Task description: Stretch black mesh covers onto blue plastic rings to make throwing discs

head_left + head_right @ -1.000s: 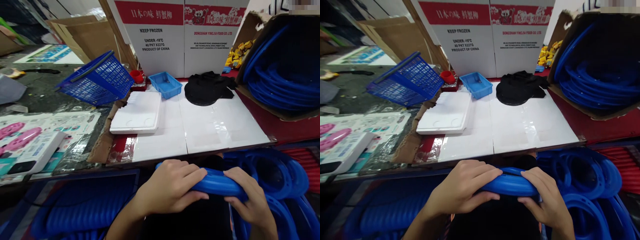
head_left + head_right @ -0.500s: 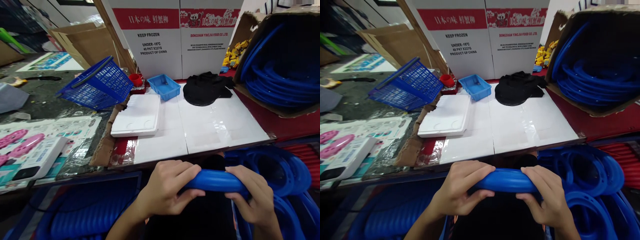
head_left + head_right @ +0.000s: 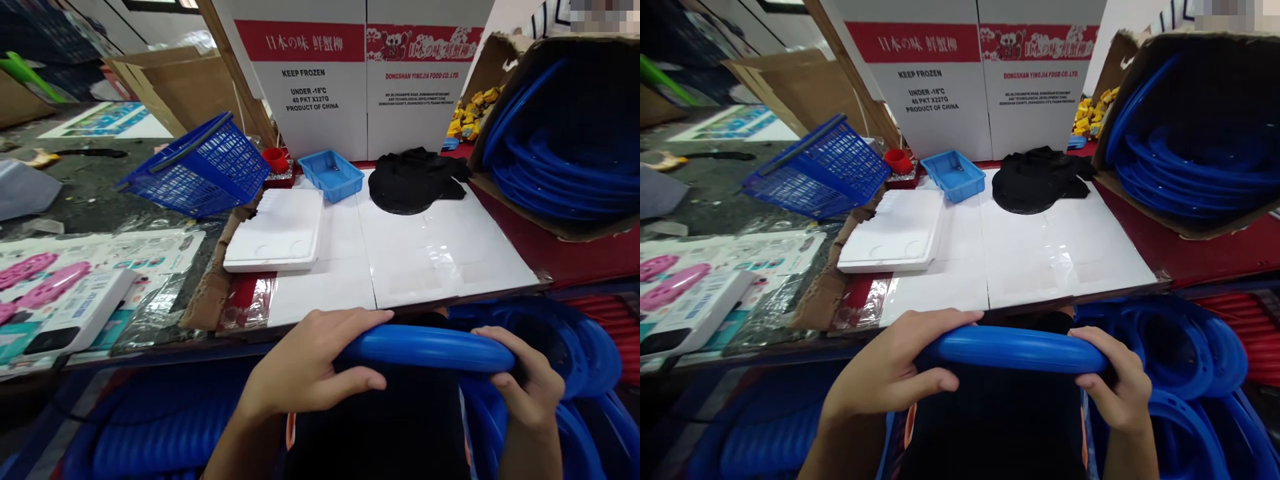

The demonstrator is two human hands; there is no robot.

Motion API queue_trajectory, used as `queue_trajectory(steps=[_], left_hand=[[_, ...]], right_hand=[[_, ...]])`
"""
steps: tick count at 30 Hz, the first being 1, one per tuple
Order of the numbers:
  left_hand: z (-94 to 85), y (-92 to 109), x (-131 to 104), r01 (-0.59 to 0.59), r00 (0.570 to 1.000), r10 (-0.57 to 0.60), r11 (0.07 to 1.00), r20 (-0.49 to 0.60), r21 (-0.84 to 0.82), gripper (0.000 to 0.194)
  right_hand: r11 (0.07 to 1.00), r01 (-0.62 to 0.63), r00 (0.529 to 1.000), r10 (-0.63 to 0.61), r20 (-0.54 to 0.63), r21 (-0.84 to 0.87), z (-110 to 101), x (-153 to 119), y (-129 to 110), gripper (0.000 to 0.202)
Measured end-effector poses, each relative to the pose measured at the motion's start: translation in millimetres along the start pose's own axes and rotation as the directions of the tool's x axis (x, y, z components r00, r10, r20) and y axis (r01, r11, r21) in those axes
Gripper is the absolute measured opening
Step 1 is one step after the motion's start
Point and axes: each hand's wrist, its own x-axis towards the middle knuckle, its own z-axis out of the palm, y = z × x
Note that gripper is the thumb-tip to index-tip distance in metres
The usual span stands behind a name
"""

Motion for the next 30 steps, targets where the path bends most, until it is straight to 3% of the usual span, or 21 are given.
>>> queue_trajectory(steps=[5, 10, 13, 17, 22, 30], left_hand=[[8.9, 19, 34, -0.132, 0.991, 0.124, 0.976, 0.057, 0.174, 0.066], [52.1, 24, 45, -0.215, 0.966, 0.153, 0.922, 0.208, 0.323, 0.068], [69.9, 17, 42, -0.200, 0.969, 0.133, 0.916, 0.207, 0.349, 0.069], [62.3, 5, 32, -0.203, 0.973, 0.160, 0.938, 0.167, 0.283, 0.065], [43.4, 2, 20, -0.179, 0.982, 0.188, 0.959, -0.019, 0.219, 0.046], [48.8, 2, 10, -0.105, 0.975, 0.145, 0.969, -0.171, 0.222, 0.043]], right_hand=[[0.991, 0.058, 0.995, -0.047, 0.092, -0.124, 3, 8, -18, 0.043], [0.952, 0.225, 0.948, -0.164, 0.272, -0.208, 22, 21, -40, 0.043], [0.944, 0.283, 0.917, -0.215, 0.335, -0.170, 33, 28, -46, 0.041], [0.944, 0.277, 0.920, -0.207, 0.332, -0.180, 26, 30, -43, 0.046], [0.968, 0.188, 0.966, -0.151, 0.212, -0.168, 18, 31, -42, 0.047], [0.972, 0.191, 0.967, -0.163, 0.195, -0.137, 37, 48, -57, 0.046]])
